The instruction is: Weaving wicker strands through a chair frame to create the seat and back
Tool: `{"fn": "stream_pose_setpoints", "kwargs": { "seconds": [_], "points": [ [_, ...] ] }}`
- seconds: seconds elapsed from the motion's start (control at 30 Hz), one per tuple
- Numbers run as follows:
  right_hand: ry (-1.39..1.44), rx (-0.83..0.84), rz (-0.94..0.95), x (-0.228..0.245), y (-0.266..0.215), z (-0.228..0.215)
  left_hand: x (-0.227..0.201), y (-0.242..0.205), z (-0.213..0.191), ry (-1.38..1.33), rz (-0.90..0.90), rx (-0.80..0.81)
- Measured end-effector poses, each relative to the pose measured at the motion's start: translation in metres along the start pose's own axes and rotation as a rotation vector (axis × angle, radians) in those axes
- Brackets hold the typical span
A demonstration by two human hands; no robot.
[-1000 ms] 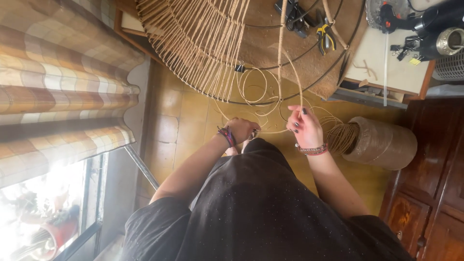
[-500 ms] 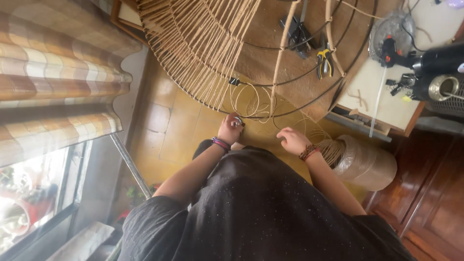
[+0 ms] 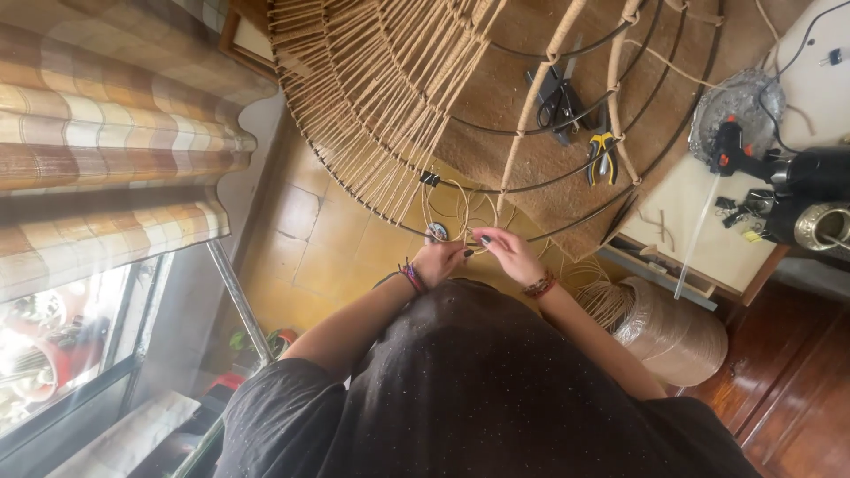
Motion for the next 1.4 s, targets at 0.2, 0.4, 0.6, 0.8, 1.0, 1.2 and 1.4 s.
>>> {"fn": "stream_pose_setpoints", "kwargs": {
  "seconds": [0.2,0.4,0.6,0.8,1.0,1.2,1.4],
  "points": [
    [0.388,-0.187,-0.025,0.022,0.006,-0.019,-0.010,-0.006,-0.003,0.150,0.114,0.093],
    [0.729,-0.158,-0.420,0.086,-0.021,-0.098,0.050,0.000,0.070,0.593,0.242,-0.053],
    [0.360,-0.200,-0.516,0.030,-0.049,-0.070,-0.024,-0.028,-0.003,0.099,0.322,0.067],
    [0.346,-0.448,-0.721,-0.029,-0.079,-0.011,-0.038,-0.039,-0.041,0.036,0.622,-0.479],
    [0.320,-0.610,-0.893,-0.092,-0.114,0.016,0.000,-0.075,-0.054,0.077,0.575,-0.677],
    [-0.415,-0.341,-0.603,-0.135,-0.104,0.102,-0.045,-0.089,0.000,-0.967,0.597,0.044],
    [0.418,0.167,-0.426,-0.119,-0.072,0.100,-0.007,-0.096,0.065,-0.613,0.522,0.518]
  ]
}}
Point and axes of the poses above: each hand's wrist, its own y-axis towards the middle knuckle, its own z-axis out of the palm, x = y × z, the point moved 10 cm from there along y, towards the middle knuckle, and after that the axes turned 6 degrees about y, right-handed, at the moved point
